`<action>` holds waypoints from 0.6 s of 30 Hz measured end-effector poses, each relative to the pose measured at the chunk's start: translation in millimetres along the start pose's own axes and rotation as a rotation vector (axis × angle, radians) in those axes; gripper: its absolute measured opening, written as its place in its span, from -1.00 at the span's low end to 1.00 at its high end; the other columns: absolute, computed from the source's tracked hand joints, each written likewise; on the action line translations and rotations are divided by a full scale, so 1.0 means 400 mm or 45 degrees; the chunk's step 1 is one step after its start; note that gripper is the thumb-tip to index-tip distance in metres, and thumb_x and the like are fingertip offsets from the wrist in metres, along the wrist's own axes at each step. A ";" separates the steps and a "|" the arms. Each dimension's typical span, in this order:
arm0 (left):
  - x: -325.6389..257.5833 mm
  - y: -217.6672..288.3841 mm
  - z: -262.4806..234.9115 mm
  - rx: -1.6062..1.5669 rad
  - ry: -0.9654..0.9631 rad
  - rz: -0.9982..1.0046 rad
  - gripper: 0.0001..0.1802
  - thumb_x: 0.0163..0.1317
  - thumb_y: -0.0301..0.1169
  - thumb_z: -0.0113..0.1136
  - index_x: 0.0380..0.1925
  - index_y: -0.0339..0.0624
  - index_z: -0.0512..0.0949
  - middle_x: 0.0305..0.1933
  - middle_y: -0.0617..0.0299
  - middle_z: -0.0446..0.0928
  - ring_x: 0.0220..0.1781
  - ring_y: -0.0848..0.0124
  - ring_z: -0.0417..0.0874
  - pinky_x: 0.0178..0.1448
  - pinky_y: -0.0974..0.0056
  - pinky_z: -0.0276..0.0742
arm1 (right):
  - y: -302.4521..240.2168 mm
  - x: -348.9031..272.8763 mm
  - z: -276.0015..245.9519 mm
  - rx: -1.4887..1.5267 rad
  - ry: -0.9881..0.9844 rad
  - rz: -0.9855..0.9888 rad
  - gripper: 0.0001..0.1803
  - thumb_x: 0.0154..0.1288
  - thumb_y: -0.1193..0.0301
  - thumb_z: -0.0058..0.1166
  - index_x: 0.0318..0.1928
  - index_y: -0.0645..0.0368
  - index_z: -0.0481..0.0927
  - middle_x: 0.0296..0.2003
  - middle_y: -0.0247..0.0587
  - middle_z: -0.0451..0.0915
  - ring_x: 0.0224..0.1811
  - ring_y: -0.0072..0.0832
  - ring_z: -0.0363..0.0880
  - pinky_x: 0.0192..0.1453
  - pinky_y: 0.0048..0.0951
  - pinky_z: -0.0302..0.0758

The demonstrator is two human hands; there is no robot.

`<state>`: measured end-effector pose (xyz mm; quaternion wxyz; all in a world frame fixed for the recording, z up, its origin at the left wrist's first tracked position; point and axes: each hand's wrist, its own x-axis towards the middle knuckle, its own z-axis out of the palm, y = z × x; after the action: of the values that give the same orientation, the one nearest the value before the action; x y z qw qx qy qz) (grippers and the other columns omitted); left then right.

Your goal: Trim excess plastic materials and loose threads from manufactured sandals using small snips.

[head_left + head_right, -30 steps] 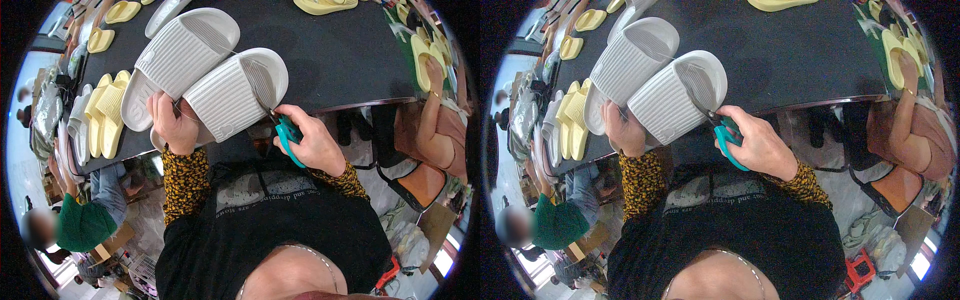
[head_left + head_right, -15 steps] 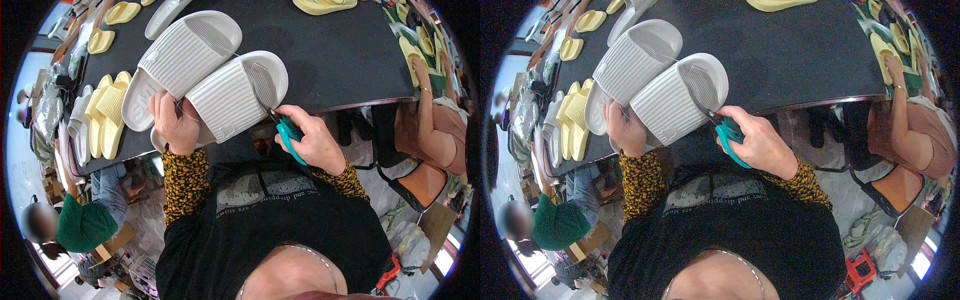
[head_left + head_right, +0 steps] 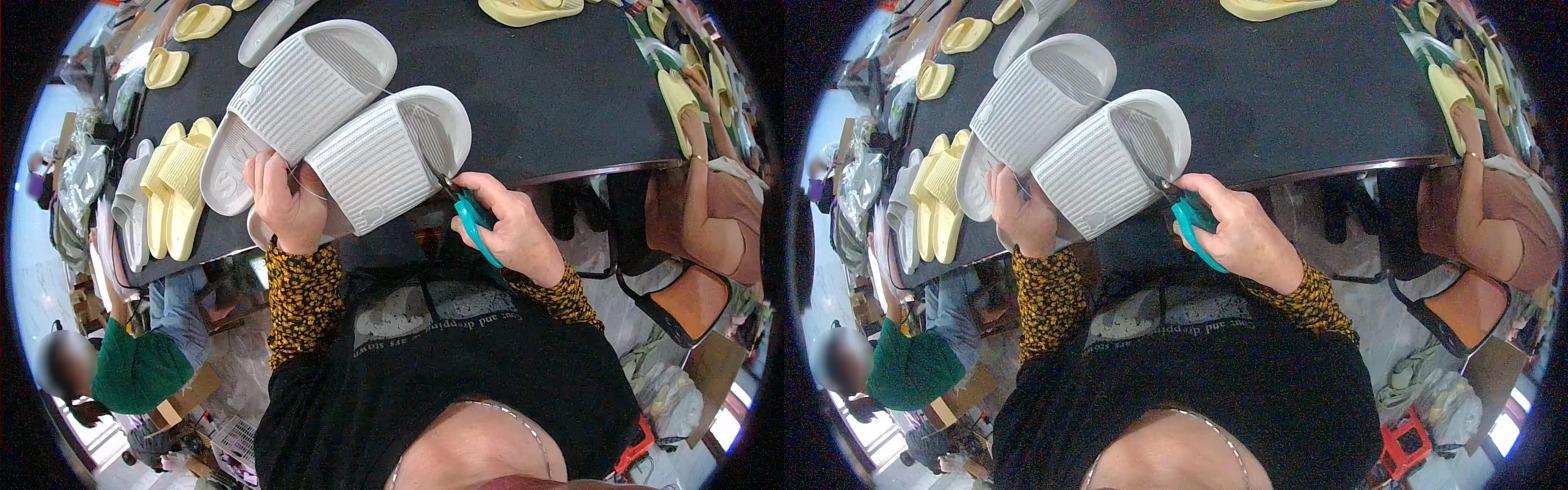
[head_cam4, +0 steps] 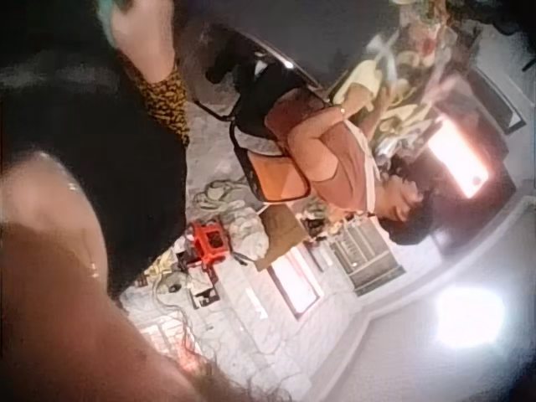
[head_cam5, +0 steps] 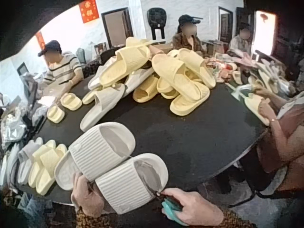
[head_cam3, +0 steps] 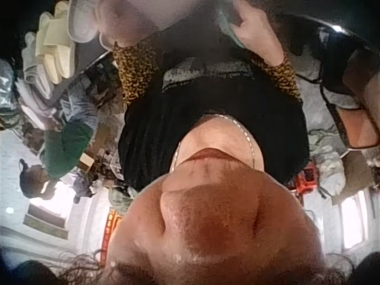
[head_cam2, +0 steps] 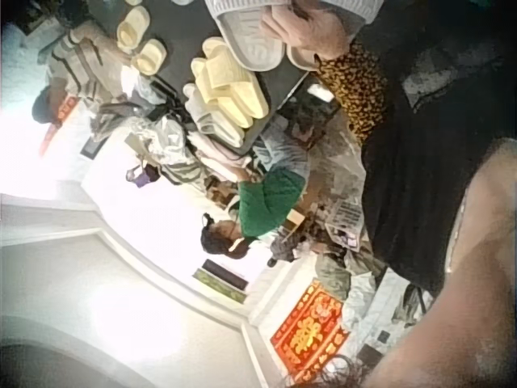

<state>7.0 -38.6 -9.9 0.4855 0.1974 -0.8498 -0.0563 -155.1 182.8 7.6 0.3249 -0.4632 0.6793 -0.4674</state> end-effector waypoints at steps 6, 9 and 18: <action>-0.004 0.004 -0.005 -0.017 0.009 0.006 -0.79 0.05 -0.46 0.27 -0.32 -0.30 0.51 -0.37 0.07 0.50 -0.33 0.10 0.43 -0.13 0.13 0.33 | 0.004 -0.010 0.003 -0.060 0.053 -0.048 -0.54 0.17 0.49 0.21 0.07 0.26 0.39 -0.34 0.03 0.60 -0.33 -0.28 0.67 -0.26 -0.35 0.53; -0.010 0.006 -0.012 -0.002 -0.006 0.018 -0.78 0.03 -0.48 0.27 -0.32 -0.31 0.51 -0.36 0.06 0.51 -0.32 0.10 0.44 -0.12 0.13 0.34 | 0.000 -0.015 0.002 -0.019 0.063 -0.028 -0.53 0.16 0.50 0.22 0.07 0.25 0.39 -0.35 0.00 0.60 -0.34 -0.32 0.67 -0.26 -0.37 0.53; -0.032 0.030 -0.018 -0.021 -0.079 0.064 -0.76 -0.07 -0.58 0.21 -0.31 -0.32 0.52 -0.28 0.03 0.55 -0.22 0.08 0.52 -0.05 0.10 0.35 | -0.009 -0.011 -0.011 0.009 0.184 -0.133 -0.51 0.14 0.54 0.22 0.09 0.24 0.39 -0.29 -0.04 0.61 -0.29 -0.39 0.66 -0.21 -0.41 0.55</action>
<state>15.6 -21.9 -12.8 0.4617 0.1701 -0.8687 -0.0570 -156.4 187.8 12.6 0.2519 -0.4620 0.6741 -0.5184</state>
